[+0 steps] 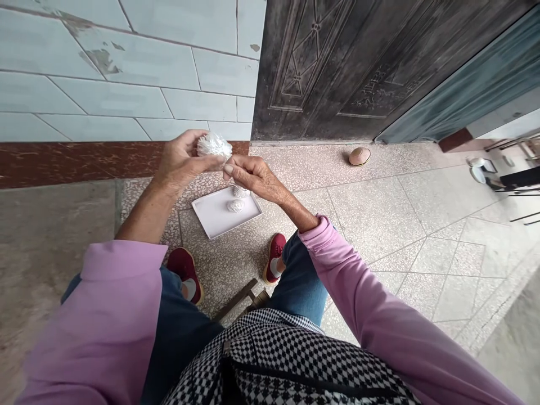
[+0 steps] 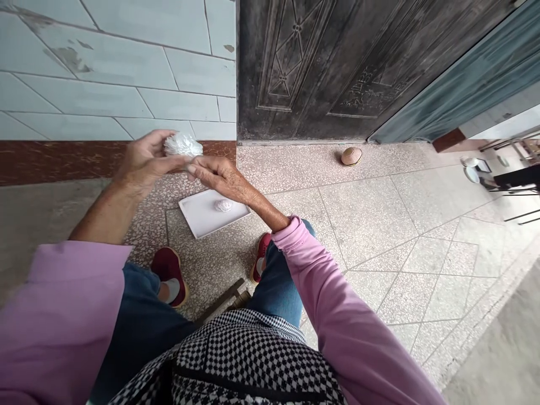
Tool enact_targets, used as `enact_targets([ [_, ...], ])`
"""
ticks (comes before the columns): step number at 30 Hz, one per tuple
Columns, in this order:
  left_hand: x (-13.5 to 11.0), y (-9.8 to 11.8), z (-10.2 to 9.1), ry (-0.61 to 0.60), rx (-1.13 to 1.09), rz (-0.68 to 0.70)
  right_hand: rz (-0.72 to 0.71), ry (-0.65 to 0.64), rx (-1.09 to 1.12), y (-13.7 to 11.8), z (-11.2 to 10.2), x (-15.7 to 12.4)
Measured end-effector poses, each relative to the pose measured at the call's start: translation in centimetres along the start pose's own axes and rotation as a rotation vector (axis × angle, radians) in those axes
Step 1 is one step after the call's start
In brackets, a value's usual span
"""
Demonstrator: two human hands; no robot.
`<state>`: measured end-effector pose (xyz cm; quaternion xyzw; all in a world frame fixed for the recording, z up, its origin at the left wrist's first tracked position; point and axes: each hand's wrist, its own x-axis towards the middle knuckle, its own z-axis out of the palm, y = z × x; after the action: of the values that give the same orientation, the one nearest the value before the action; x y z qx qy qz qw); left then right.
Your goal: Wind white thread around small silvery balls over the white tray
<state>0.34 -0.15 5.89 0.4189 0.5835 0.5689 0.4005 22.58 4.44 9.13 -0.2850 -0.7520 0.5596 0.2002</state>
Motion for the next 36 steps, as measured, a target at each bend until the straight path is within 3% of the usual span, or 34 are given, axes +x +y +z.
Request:
enact_targets([
  [5, -1.2, 0.5, 0.0, -0.209, 0.159, -0.044, -0.037, 0.226, 0.060, 0.7, -2.0, 0.7],
  [10, -2.3, 1.2, 0.1, -0.443, 0.103, -0.116, -0.049, 0.366, 0.138, 2.5, -3.5, 2.0],
  [16, -3.0, 2.2, -0.1, -0.569, -0.026, -0.141, 0.029, 0.358, 0.202, 4.7, -4.6, 3.5],
  [18, -3.0, 2.4, -0.3, -0.540, -0.075, -0.141, 0.021, 0.355, 0.211, 5.5, -5.1, 3.8],
  [21, -2.4, 2.4, -1.1, -0.354, -0.186, -0.093, 0.032, 0.360, 0.073, 6.4, -6.1, 3.8],
  [26, 0.4, 0.1, -3.2, -0.010, -0.262, 0.020, 0.141, 0.043, -0.470, 7.2, -7.2, 2.0],
  [28, 1.5, -1.3, -3.9, 0.067, -0.268, 0.063, 0.161, -0.019, -0.547, 7.1, -7.5, 1.3],
  [30, 2.2, -2.4, -4.1, 0.077, -0.259, 0.084, 0.149, -0.051, -0.459, 6.7, -7.8, 1.0],
  [33, 2.2, -2.9, -3.5, 0.052, -0.260, 0.066, 0.105, -0.136, -0.105, 5.9, -8.0, 1.2],
  [36, 1.6, -2.4, -2.3, -0.011, -0.293, 0.012, 0.064, -0.081, 0.135, 5.9, -6.7, 2.3],
])
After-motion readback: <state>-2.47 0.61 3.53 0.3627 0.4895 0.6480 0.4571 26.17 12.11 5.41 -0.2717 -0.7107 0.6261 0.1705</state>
